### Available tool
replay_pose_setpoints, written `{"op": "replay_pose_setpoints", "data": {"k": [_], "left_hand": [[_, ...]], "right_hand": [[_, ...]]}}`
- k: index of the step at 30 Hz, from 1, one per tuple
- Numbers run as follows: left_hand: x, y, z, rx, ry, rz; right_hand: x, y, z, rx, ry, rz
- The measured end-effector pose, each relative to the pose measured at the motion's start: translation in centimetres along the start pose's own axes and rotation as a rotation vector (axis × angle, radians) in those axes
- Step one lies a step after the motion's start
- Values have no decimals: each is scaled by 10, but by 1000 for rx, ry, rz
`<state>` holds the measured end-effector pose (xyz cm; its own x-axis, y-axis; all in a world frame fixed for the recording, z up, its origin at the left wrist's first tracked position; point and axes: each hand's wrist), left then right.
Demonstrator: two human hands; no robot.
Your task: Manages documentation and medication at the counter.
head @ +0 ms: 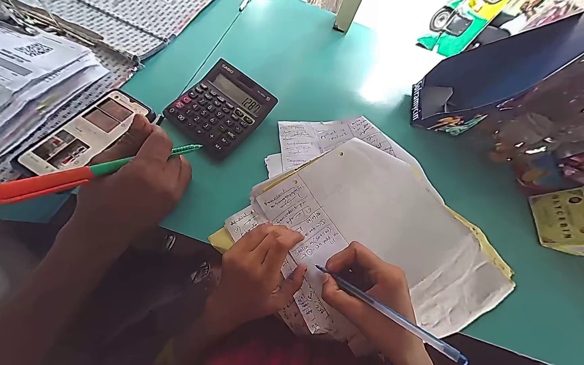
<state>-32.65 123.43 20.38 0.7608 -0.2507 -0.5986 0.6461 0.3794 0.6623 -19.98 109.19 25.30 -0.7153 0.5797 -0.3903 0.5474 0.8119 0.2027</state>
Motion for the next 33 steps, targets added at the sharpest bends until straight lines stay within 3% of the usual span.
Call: {"op": "replay_pose_setpoints", "data": {"k": [33], "left_hand": [[-2, 0, 0, 21, 11, -52]], "right_hand": [[3, 0, 10, -23, -46, 67]]}}
Point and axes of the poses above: each hand's wrist, its own y-axis towards the middle knuckle, its own x-axis out of the palm, z = x × y, and after that the axes turned 1 degree about y, right-handed
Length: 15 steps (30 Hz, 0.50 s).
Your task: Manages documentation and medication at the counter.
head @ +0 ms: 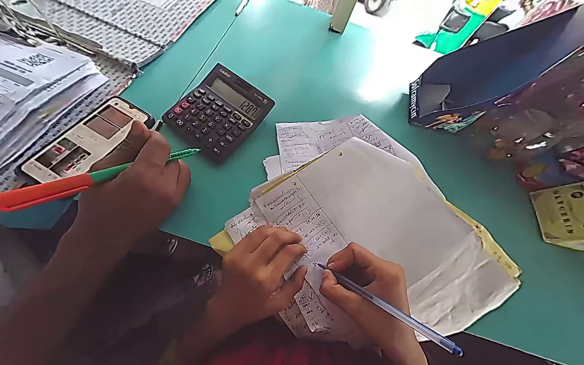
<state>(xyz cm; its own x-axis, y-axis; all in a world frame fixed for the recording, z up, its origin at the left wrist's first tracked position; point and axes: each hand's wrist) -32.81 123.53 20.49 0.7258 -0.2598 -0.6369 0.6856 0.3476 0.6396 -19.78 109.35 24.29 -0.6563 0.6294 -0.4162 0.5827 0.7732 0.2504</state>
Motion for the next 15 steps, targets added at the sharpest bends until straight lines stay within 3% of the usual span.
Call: {"op": "replay_pose_setpoints", "data": {"k": [15], "left_hand": [[0, 0, 0, 2, -1, 0]], "right_hand": [[-5, 3, -4, 42, -24, 69]]}}
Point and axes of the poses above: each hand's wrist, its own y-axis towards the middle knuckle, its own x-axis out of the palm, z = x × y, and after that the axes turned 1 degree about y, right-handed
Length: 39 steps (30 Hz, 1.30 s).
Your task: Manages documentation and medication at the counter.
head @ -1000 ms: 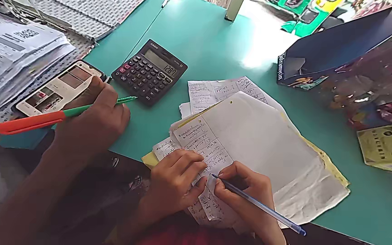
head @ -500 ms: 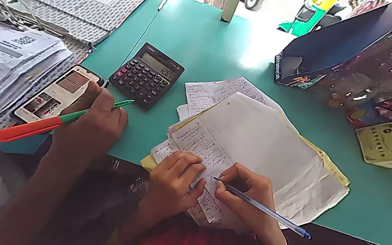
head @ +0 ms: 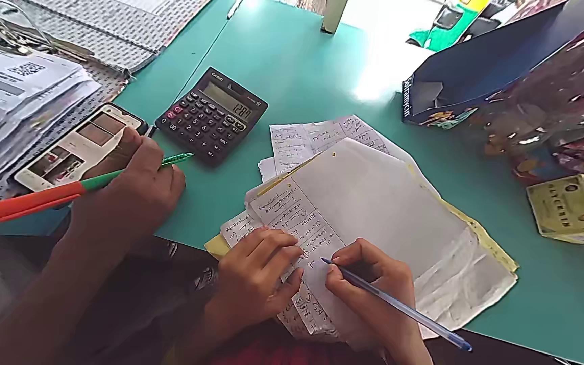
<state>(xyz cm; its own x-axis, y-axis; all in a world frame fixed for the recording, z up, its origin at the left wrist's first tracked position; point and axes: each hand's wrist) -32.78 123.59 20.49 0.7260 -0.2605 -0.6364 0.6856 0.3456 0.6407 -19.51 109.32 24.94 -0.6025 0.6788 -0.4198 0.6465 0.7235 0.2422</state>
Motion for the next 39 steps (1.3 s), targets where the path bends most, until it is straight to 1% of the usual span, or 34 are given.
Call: {"op": "replay_pose_setpoints", "data": {"k": [15, 18, 23, 35, 39], "left_hand": [[0, -1, 0, 1, -6, 0], [0, 0, 0, -1, -9, 3], [-1, 0, 0, -4, -2, 3], [0, 0, 1, 0, -6, 0], [-2, 0, 0, -1, -12, -8]], "right_hand": [[-1, -1, 7, -18, 5, -26], [0, 0, 8, -15, -7, 0], [-1, 1, 8, -11, 20, -6], [-1, -1, 7, 5, -29, 29], [-1, 0, 6, 26, 15, 38]]}}
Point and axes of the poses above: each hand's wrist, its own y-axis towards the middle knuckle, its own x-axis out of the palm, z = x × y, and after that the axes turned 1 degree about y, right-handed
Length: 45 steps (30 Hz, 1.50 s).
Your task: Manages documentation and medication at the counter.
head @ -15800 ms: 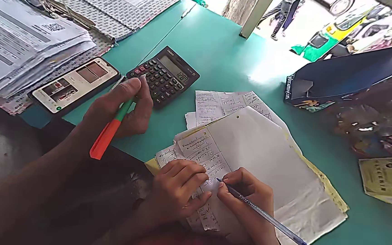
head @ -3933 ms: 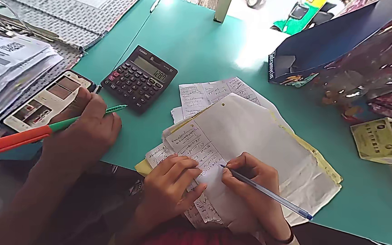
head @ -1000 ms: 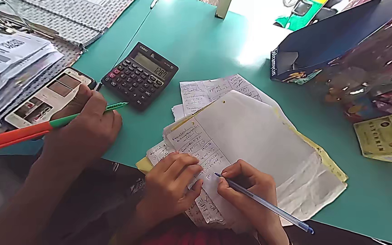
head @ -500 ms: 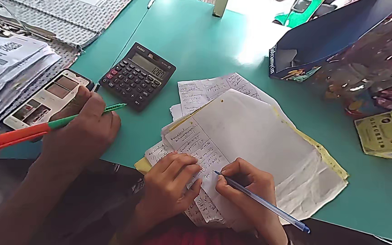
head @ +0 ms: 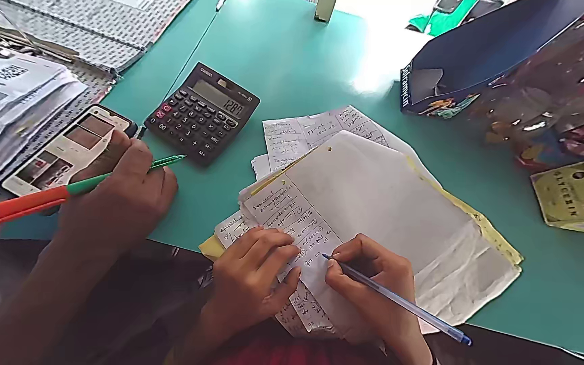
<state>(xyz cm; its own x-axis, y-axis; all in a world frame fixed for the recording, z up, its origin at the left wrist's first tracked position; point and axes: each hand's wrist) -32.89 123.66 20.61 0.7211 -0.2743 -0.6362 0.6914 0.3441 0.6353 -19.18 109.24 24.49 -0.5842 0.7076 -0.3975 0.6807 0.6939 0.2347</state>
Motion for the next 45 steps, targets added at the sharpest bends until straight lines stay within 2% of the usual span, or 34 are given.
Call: {"op": "replay_pose_setpoints", "data": {"k": [45], "left_hand": [[-2, 1, 2, 5, -3, 13]], "right_hand": [[-4, 4, 4, 25, -65, 26]]}}
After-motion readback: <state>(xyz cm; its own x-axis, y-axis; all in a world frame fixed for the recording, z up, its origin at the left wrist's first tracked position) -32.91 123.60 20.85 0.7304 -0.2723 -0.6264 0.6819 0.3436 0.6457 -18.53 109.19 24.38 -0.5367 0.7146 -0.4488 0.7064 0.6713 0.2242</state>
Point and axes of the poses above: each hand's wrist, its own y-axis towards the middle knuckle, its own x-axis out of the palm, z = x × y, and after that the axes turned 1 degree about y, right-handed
